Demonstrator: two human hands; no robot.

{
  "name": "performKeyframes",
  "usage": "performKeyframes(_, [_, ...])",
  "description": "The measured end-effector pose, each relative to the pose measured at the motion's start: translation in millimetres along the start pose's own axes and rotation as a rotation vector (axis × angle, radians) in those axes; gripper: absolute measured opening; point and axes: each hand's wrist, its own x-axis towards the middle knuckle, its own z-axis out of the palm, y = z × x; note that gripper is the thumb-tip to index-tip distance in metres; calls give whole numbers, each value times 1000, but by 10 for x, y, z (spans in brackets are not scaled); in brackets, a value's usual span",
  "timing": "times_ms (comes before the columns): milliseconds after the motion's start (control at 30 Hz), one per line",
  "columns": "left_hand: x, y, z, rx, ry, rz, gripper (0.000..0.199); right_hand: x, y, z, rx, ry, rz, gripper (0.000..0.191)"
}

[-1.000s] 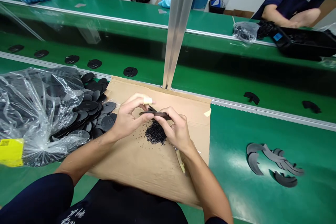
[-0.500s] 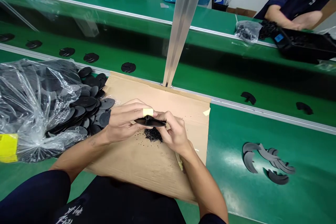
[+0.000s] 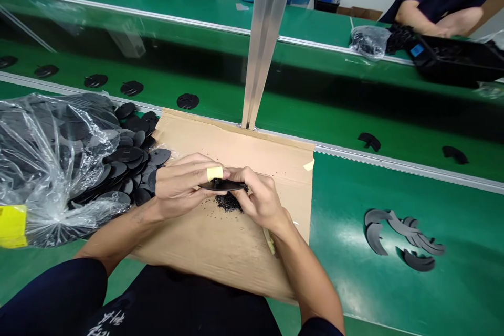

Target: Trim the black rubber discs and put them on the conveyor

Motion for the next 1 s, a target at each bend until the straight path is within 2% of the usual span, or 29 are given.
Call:
performKeyframes(67, [6,1,10,-7,4,-2,22,-8,2,0,24,-1,9,12])
performKeyframes(200, [33,-22,-5,-58,-41,5,39,-19,5,-20,89,16,1,9])
performKeyframes(367, [40,-6,-59,-29,-57,-15,23,23,-39,-69,69,4,-27,15])
performKeyframes(500, [18,44,-90,93,-62,23,25,32,-91,-118,-22,80,-99,21])
performKeyframes(633, [10,96,-105,153,-87,52,24,-5,-113,-163,-96,64,-150,25])
performKeyframes(800, [6,134,-104,145,-82,73,26,-20,-154,-191,-132,55,-146,30])
performKeyframes(1000, [-22,129,-93,179,-84,76,26,3,-226,-208,-112,73,-131,24])
